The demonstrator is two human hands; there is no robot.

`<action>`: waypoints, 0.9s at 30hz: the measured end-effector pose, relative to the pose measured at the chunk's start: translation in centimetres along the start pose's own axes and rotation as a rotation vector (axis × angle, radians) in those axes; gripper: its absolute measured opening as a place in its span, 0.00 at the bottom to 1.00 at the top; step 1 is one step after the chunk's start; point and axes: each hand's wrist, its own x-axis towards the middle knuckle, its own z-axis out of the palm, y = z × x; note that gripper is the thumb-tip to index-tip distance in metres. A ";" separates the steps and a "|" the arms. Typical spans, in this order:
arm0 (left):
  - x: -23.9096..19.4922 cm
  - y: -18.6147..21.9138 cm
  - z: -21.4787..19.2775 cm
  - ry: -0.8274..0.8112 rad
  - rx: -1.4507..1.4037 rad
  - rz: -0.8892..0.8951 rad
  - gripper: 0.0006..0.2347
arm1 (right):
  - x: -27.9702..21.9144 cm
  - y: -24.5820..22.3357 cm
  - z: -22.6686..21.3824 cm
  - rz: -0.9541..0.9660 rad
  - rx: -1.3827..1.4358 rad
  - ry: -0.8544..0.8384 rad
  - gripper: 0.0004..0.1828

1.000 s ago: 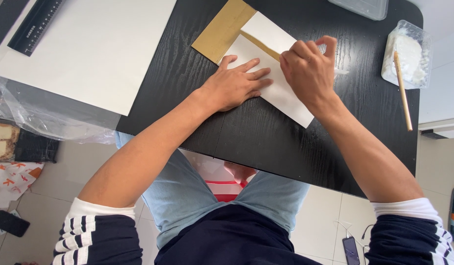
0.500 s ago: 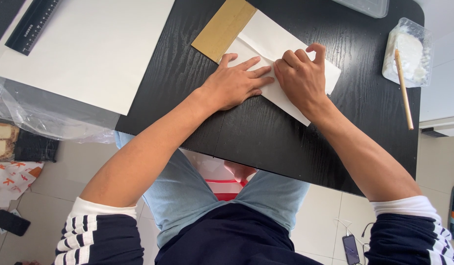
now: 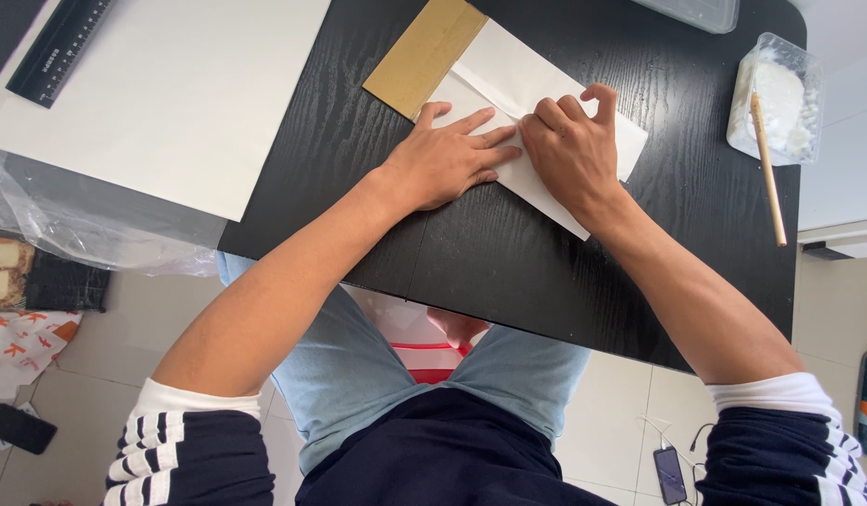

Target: The person applies glue to the edge of a white sheet of paper using a brush, then folds the paper over a small cardboard piece. They smooth the paper and fold the corners to create a neat package.

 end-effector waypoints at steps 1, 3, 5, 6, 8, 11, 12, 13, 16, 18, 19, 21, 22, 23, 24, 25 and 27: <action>0.0 0.0 0.0 0.000 0.001 0.001 0.19 | 0.0 0.0 0.0 0.001 -0.001 0.000 0.18; 0.0 0.0 0.0 -0.015 0.002 -0.004 0.19 | -0.1 -0.1 0.0 0.000 -0.012 0.006 0.16; 0.0 0.0 0.0 -0.019 -0.001 -0.008 0.19 | -0.4 -0.3 0.1 0.008 0.004 -0.021 0.15; 0.1 0.1 0.0 -0.023 -0.004 -0.012 0.19 | -0.6 -0.4 0.1 0.016 0.020 -0.047 0.13; 0.0 0.1 -0.1 -0.016 0.003 -0.006 0.20 | -1.0 -0.8 0.3 0.038 0.043 -0.066 0.12; 0.1 0.4 0.3 0.001 0.006 -0.053 0.19 | -2.7 -1.4 2.0 0.104 0.116 -0.105 0.07; 0.1 0.4 0.5 0.012 0.003 -0.106 0.18 | -3.3 -1.5 2.9 0.149 0.165 -0.125 0.06; 0.2 0.3 0.6 0.012 0.004 -0.105 0.18 | -3.2 -1.8 2.5 0.149 0.164 -0.124 0.06; 0.5 0.0 1.2 0.016 0.006 -0.106 0.18 | -2.9 -2.2 0.9 0.188 0.222 -0.111 0.06; 0.6 -0.3 1.8 0.015 -0.002 -0.111 0.18 | -2.3 -2.0 -0.6 0.268 0.350 -0.157 0.06; 0.6 -0.2 1.5 0.014 -0.002 -0.112 0.18 | -2.0 -2.0 -1.3 0.268 0.351 -0.156 0.06; 0.5 0.2 1.0 0.013 -0.011 -0.113 0.17 | -1.4 -2.2 -2.8 0.341 0.466 -0.383 0.28; 0.5 0.2 1.3 0.011 -0.013 -0.109 0.17 | -1.3 -2.5 -3.5 0.346 0.465 -0.387 0.28; 0.6 0.1 1.6 0.013 -0.014 -0.109 0.16 | -1.3 -2.8 -4.2 0.404 0.516 -0.512 0.31; 0.7 -0.2 1.7 0.019 -0.010 -0.111 0.16 | -0.9 -3.0 -4.7 0.459 0.564 -0.631 0.35; 0.8 -0.2 1.4 0.020 -0.006 -0.108 0.16 | -0.8 -2.9 -5.6 0.461 0.562 -0.627 0.35; 0.6 0.1 1.2 0.014 -0.023 -0.118 0.16 | -0.5 -3.1 -7.5 0.543 0.615 -0.766 0.42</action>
